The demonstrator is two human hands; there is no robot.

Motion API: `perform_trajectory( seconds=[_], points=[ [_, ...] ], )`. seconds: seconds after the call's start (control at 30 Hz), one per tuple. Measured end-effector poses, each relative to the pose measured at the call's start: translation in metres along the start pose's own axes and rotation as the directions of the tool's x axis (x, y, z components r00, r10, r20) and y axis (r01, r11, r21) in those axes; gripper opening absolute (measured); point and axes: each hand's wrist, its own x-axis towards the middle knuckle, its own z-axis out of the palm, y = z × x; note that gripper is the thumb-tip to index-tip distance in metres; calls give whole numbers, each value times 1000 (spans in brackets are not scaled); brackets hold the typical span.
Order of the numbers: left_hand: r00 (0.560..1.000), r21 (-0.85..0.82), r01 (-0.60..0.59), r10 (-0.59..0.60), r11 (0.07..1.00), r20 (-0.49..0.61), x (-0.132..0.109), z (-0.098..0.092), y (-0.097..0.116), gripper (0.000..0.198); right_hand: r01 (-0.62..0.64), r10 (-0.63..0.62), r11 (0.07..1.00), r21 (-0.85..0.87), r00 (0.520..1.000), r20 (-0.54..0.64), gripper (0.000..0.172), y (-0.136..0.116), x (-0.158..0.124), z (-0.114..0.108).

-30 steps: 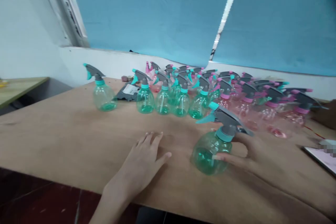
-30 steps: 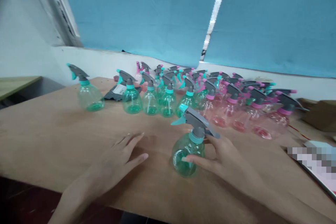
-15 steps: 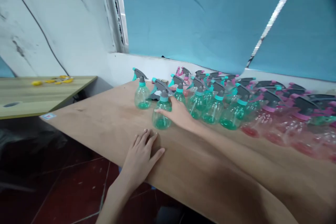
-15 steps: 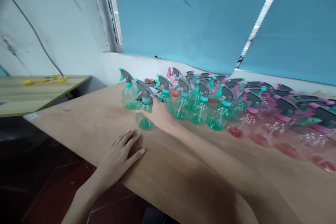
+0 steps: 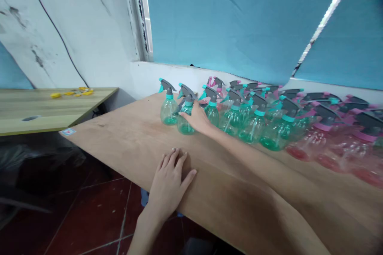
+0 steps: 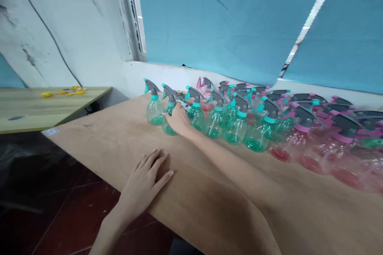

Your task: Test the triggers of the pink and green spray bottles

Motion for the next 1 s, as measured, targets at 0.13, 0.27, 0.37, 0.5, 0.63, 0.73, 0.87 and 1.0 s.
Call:
perform_trajectory(
  seconds=[0.13, 0.27, 0.37, 0.5, 0.63, 0.73, 0.87, 1.0],
  points=[
    [1000, 6, 8, -8, 1000, -1, 1, 1, 0, 47, -16, 16, 1000, -4, 1000, -27, 62, 2, 8, 6],
    [1000, 4, -6, 6, 1000, -8, 0, 2, -2, 47, -26, 26, 1000, -10, 999, -46, 63, 4, 13, 9],
    [1000, -27, -8, 7, 1000, -20, -1, 3, -2, 47, -37, 35, 999, -22, 998, -58, 62, 6, 16, 11],
    [1000, -55, 1, -2, 998, -22, -1, 3, -2, 46, -29, 25, 999, -45, 997, -74, 62, 5, 18, 14],
    [1000, -48, 9, -9, 999, -7, -1, 1, -1, 46, -5, -1, 997, -77, 997, -78, 68, 2, 8, 9],
    [1000, -32, 11, -11, 999, 9, 0, 1, -1, 46, 44, -50, 993, -107, 997, -50, 58, 3, -10, -7],
    [1000, -25, -1, 2, 1000, 22, 1, 1, -2, 45, 95, -101, 978, -185, 995, -20, 32, 14, -37, -42],
    [999, -10, -16, 16, 1000, 50, 12, 1, 0, 46, -12, -18, 949, -316, 996, -91, 31, 30, -47, -71]
  ],
)
